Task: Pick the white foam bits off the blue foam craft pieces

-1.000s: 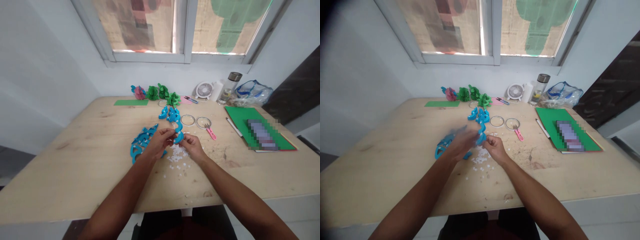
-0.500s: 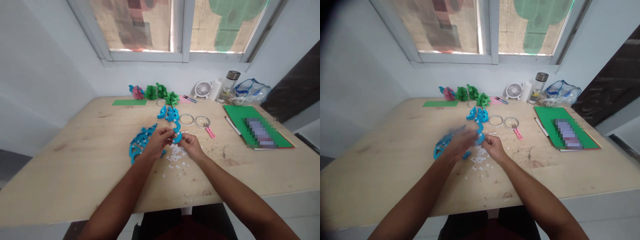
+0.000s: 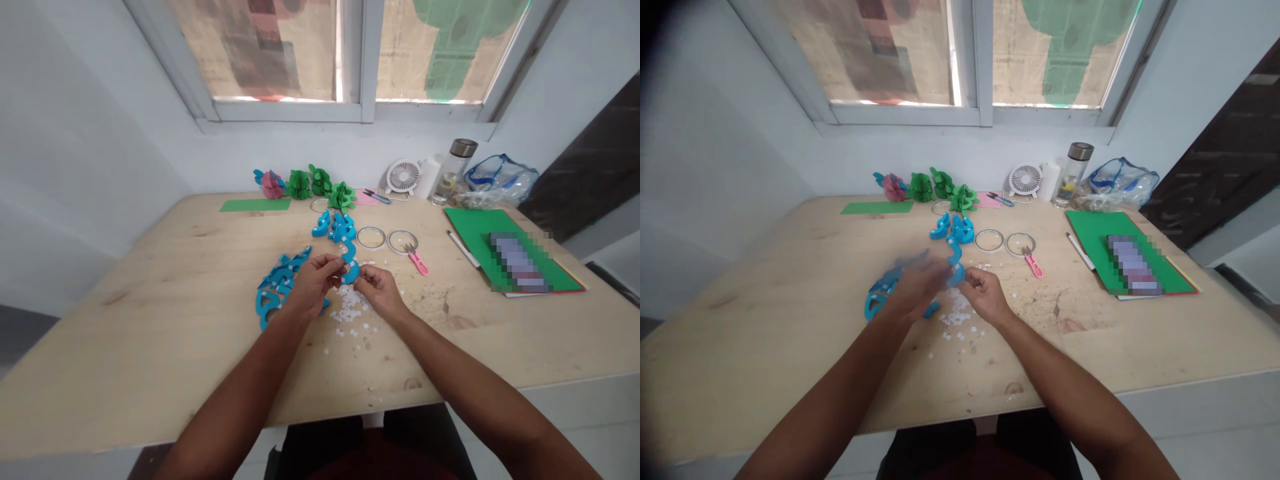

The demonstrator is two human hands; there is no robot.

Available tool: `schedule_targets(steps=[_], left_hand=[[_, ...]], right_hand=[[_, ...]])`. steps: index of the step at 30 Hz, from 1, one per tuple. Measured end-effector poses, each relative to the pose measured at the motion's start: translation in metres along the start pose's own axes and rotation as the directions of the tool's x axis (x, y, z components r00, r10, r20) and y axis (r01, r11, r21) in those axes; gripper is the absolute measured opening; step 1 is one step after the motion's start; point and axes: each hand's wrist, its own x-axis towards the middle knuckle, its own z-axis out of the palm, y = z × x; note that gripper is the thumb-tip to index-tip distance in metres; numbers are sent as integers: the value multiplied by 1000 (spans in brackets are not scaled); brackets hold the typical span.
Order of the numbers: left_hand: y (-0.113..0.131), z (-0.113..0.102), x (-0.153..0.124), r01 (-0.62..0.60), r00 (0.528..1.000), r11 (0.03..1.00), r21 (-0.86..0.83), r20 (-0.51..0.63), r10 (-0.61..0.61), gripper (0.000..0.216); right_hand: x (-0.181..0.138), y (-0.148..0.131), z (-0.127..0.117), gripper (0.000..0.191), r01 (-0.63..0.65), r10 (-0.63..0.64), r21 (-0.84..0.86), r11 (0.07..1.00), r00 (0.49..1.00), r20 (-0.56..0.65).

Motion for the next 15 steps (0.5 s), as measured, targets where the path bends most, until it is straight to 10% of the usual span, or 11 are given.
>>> schedule_targets(steps=[15], left_hand=[[2, 8, -3, -101, 990, 989, 106, -85, 110, 12]], right_hand=[[0, 1, 0, 23, 106, -123, -235, 966, 991, -56]])
